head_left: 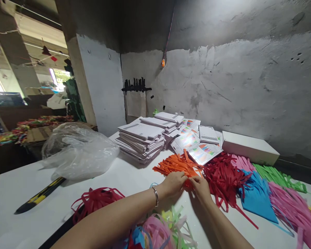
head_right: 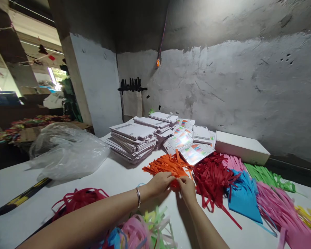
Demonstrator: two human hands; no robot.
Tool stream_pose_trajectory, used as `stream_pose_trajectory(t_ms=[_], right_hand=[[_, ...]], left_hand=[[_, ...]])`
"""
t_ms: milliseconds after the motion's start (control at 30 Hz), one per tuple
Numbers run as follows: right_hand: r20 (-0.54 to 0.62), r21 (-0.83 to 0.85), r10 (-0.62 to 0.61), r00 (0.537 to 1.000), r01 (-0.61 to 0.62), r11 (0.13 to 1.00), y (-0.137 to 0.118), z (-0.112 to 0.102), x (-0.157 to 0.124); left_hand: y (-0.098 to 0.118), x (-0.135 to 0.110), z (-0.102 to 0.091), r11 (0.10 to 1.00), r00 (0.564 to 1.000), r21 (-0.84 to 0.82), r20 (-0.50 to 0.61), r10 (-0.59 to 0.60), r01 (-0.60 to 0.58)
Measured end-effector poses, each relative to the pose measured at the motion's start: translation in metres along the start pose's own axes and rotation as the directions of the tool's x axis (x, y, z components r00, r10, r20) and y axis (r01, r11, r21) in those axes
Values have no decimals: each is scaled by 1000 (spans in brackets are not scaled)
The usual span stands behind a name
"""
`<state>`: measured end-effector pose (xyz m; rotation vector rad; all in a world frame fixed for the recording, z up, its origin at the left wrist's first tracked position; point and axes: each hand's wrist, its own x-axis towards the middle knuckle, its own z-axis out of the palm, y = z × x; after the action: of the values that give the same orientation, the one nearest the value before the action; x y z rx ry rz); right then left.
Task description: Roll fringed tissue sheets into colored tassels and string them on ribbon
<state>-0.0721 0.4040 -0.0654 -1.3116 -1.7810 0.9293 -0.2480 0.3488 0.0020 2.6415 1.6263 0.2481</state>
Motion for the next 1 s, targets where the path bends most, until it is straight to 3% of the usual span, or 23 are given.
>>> stream_pose_trajectory(t_ms=[200, 367, 533, 1000], right_hand=[[62, 310, 65, 996, -81, 947, 12, 9, -4], [75, 411, 67, 995, -92, 907, 16, 12, -6], [44, 411, 57, 997, -70, 909, 20, 12, -4], [-4, 183, -90, 996, 89, 979, 15, 11, -5]], left_hand=[[-4, 3, 5, 998, 997, -4, -20, -69, 69], [-3, 2, 2, 991, 992, -84, -68, -107, 101], [0, 6, -2, 966, 978, -215, -120, -169, 141], [-5, 22, 12, 779, 960, -601, -65, -271, 179]])
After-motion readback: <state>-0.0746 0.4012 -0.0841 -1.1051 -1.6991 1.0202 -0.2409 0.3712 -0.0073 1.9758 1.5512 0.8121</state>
